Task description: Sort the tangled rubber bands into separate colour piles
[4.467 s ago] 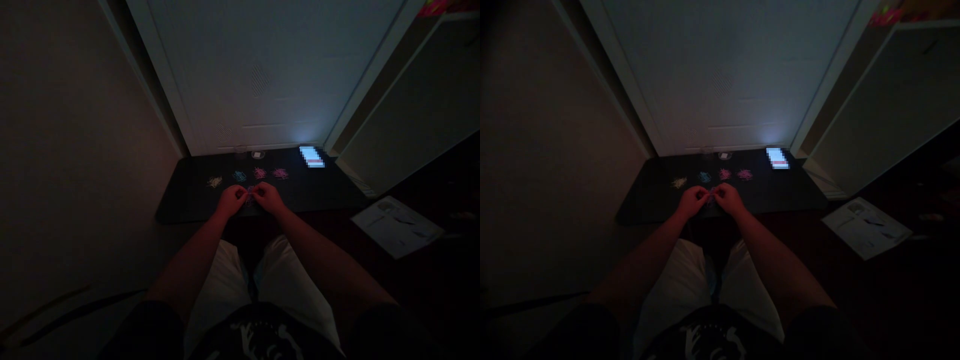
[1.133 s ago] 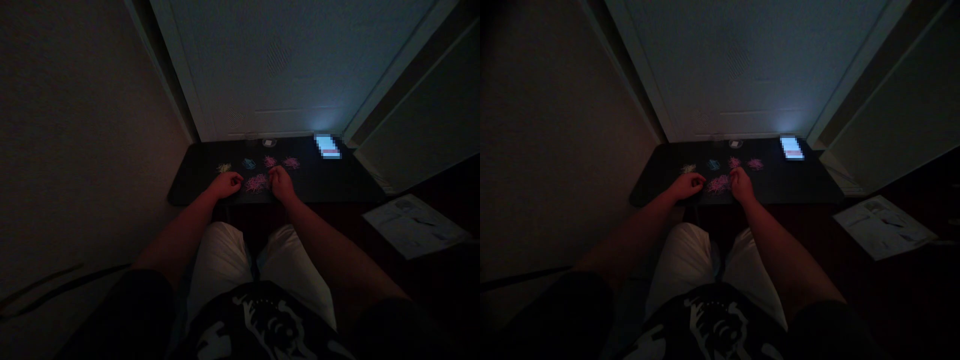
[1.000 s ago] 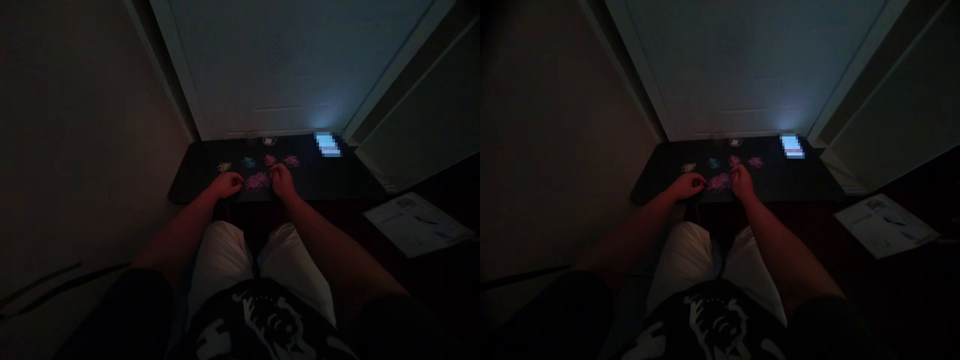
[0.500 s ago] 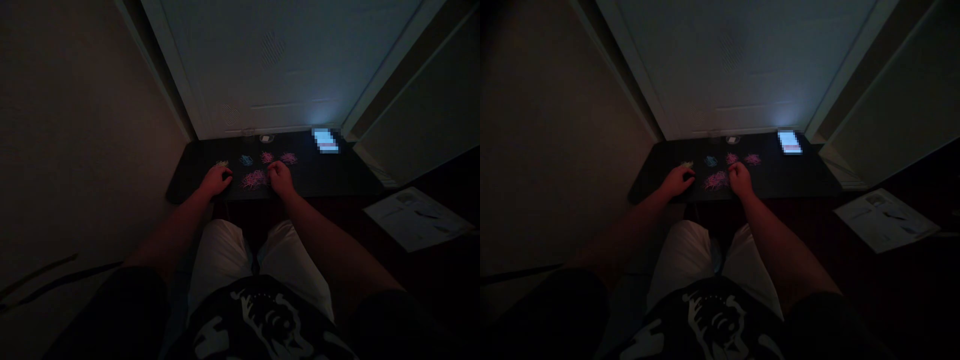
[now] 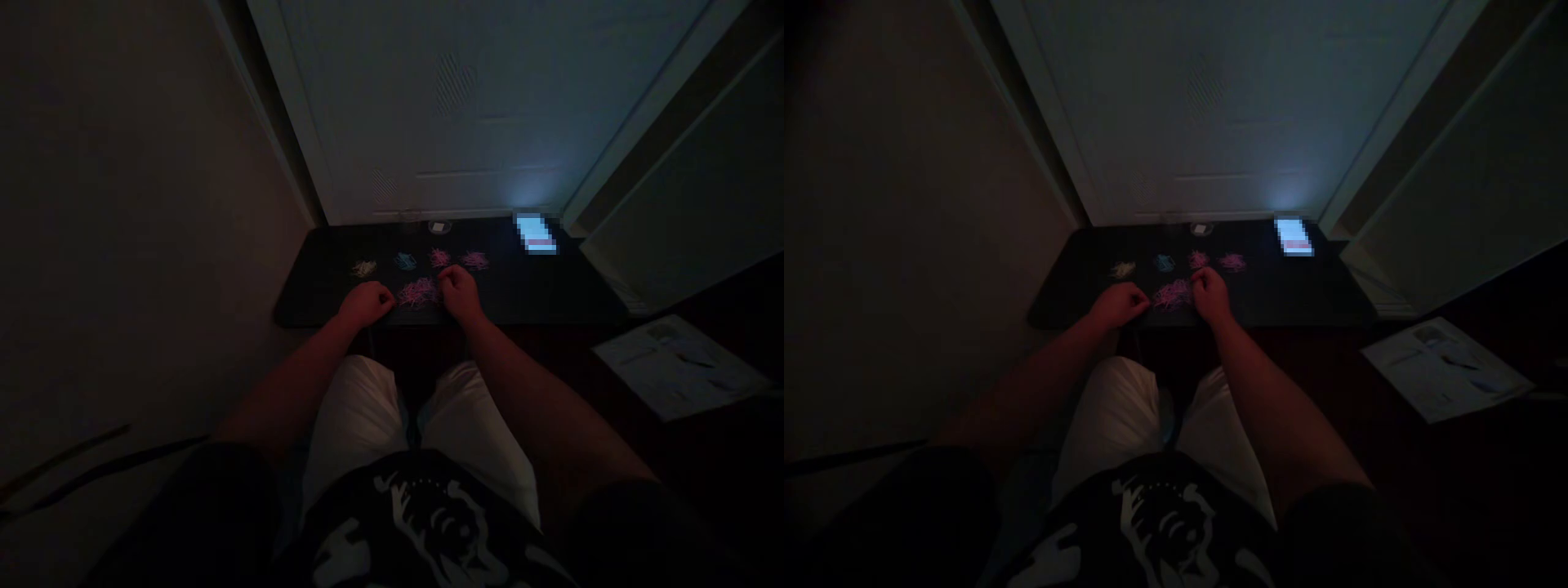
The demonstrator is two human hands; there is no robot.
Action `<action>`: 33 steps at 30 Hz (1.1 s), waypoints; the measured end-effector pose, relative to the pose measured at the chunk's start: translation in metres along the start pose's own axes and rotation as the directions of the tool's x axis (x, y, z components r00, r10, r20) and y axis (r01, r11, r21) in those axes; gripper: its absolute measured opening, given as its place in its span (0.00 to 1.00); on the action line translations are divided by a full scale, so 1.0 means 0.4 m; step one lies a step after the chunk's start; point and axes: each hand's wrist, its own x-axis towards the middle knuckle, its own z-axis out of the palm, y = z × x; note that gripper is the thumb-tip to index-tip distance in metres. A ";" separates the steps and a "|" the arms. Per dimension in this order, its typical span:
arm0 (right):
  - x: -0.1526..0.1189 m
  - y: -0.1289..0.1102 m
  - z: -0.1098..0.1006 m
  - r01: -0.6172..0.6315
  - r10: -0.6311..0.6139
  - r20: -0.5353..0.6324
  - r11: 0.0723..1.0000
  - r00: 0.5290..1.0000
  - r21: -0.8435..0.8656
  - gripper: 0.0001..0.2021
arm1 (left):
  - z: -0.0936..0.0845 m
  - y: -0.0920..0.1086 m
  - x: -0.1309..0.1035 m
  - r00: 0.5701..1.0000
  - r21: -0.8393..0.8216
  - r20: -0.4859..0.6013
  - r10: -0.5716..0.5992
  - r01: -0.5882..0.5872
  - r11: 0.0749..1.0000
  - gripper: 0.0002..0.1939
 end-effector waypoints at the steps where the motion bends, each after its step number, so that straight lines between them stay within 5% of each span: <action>1: 0.000 -0.001 0.000 0.000 0.000 -0.001 1.000 1.000 -0.004 0.06 | 0.000 0.000 -0.001 1.000 0.000 -0.004 0.004 -0.004 1.000 0.11; 16: 0.000 0.002 0.001 -0.019 0.019 0.017 0.999 1.000 0.035 0.06 | -0.023 -0.018 -0.002 0.996 -0.184 0.026 -0.080 0.084 0.979 0.12; 26: -0.001 -0.006 -0.002 -0.002 0.002 0.046 1.000 0.999 0.000 0.05 | 0.026 0.040 0.057 1.000 -0.292 -0.003 -0.010 0.008 0.956 0.12; 33: -0.005 -0.006 -0.005 0.011 -0.010 0.058 1.000 0.998 -0.016 0.06 | 0.052 0.044 0.057 0.991 -0.435 -0.083 -0.102 0.056 0.899 0.13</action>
